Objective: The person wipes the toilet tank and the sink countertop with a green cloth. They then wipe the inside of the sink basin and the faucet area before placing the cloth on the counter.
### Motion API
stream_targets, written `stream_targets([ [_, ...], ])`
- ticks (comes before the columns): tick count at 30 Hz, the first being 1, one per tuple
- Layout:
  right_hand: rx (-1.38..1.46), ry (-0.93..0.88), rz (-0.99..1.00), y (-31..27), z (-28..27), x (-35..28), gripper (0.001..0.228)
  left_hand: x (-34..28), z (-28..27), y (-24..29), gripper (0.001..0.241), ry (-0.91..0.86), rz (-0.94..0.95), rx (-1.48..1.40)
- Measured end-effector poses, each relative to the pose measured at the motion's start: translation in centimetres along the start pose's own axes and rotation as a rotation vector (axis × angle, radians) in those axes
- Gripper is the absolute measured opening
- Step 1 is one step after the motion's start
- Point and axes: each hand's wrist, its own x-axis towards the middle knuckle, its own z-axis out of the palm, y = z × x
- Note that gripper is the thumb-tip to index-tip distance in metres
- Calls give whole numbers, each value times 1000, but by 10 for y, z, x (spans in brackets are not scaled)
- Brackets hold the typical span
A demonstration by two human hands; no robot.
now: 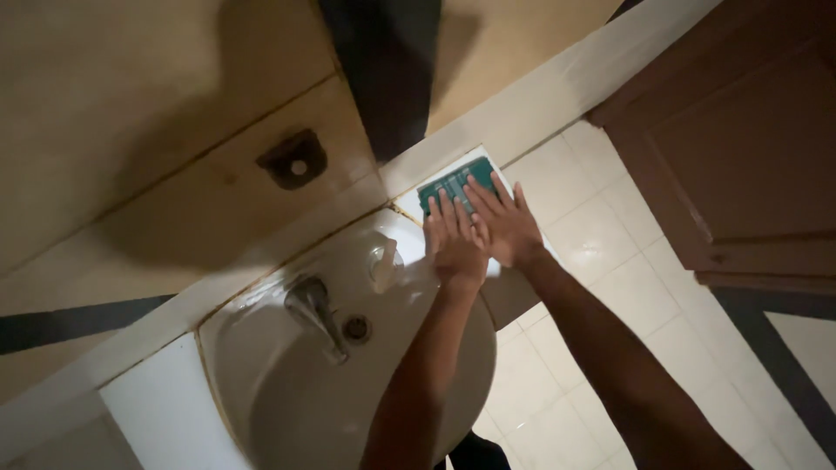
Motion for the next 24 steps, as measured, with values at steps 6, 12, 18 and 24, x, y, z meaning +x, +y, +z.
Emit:
stream_targets([
  [6,101,87,-53,19,3,17,61,18,19,-5,53,35,37,22],
  [12,71,102,-19,27,-3,26,62,35,14,-13,53,-164,41,-2],
  [18,54,46,-35,29,-3,28,60,23,90,-10,57,120,61,470],
  [24,108,53,-31,28,7,17,62,15,56,-18,60,242,264,3265],
])
